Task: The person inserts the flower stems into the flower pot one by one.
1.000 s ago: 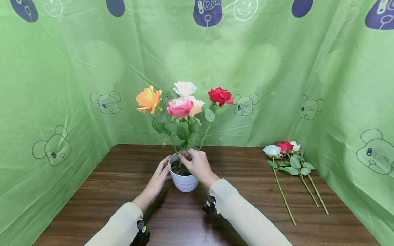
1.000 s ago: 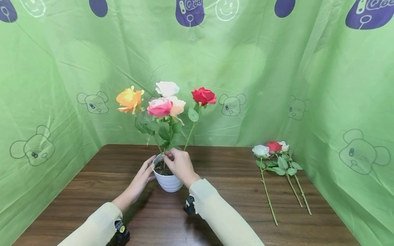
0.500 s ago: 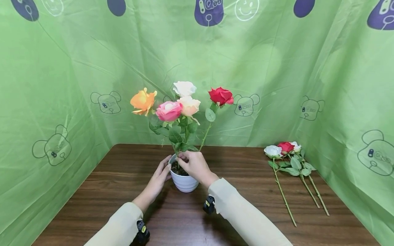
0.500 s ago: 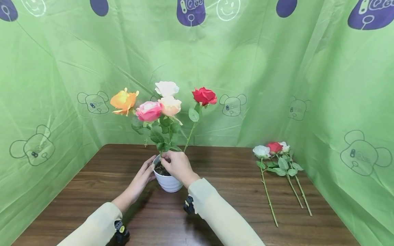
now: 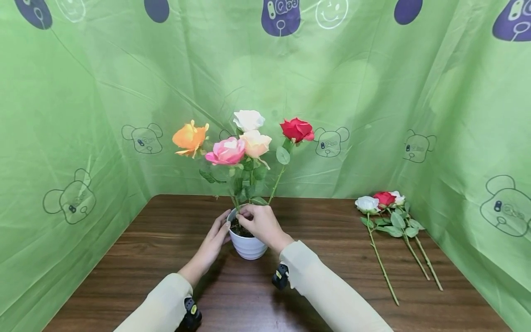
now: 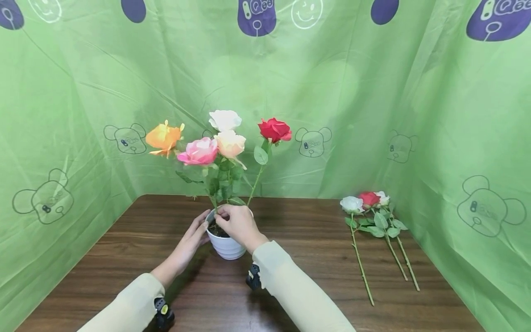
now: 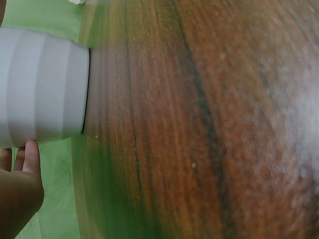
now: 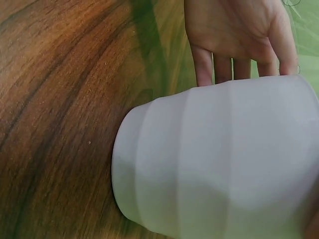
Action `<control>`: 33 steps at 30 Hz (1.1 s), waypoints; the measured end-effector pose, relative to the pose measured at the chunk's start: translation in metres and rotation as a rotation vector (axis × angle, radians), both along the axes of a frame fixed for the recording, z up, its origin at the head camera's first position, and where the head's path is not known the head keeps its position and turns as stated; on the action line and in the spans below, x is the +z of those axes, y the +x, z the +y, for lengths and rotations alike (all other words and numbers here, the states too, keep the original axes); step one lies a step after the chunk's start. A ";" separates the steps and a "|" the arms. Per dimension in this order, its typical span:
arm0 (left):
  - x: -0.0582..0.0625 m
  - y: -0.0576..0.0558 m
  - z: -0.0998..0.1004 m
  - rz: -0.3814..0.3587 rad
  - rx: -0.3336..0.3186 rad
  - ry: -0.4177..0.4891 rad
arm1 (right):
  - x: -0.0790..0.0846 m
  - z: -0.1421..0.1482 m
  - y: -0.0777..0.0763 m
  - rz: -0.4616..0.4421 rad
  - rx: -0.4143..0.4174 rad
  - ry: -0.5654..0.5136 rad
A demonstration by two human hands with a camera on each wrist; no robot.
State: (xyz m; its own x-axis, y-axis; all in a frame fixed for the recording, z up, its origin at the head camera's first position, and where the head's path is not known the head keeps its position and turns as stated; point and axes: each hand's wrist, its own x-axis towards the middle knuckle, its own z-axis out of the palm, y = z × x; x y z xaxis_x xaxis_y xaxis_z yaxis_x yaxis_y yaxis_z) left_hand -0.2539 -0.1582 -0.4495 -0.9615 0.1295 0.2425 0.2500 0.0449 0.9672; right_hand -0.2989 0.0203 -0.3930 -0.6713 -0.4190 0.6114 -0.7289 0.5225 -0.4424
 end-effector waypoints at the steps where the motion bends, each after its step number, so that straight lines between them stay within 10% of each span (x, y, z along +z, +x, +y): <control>1: 0.000 0.000 0.000 0.000 -0.002 -0.002 | 0.000 0.000 0.000 -0.003 0.001 0.003; 33: -0.003 -0.003 -0.001 0.035 -0.025 0.031 | 0.007 0.011 0.007 -0.112 0.063 -0.043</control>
State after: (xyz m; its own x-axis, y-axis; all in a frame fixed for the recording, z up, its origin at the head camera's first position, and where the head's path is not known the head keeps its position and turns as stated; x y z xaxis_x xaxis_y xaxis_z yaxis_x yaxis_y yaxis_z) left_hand -0.2570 -0.1592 -0.4527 -0.9490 0.1450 0.2800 0.2842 0.0087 0.9587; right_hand -0.2920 0.0311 -0.3863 -0.7095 -0.4374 0.5525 -0.7045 0.4557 -0.5440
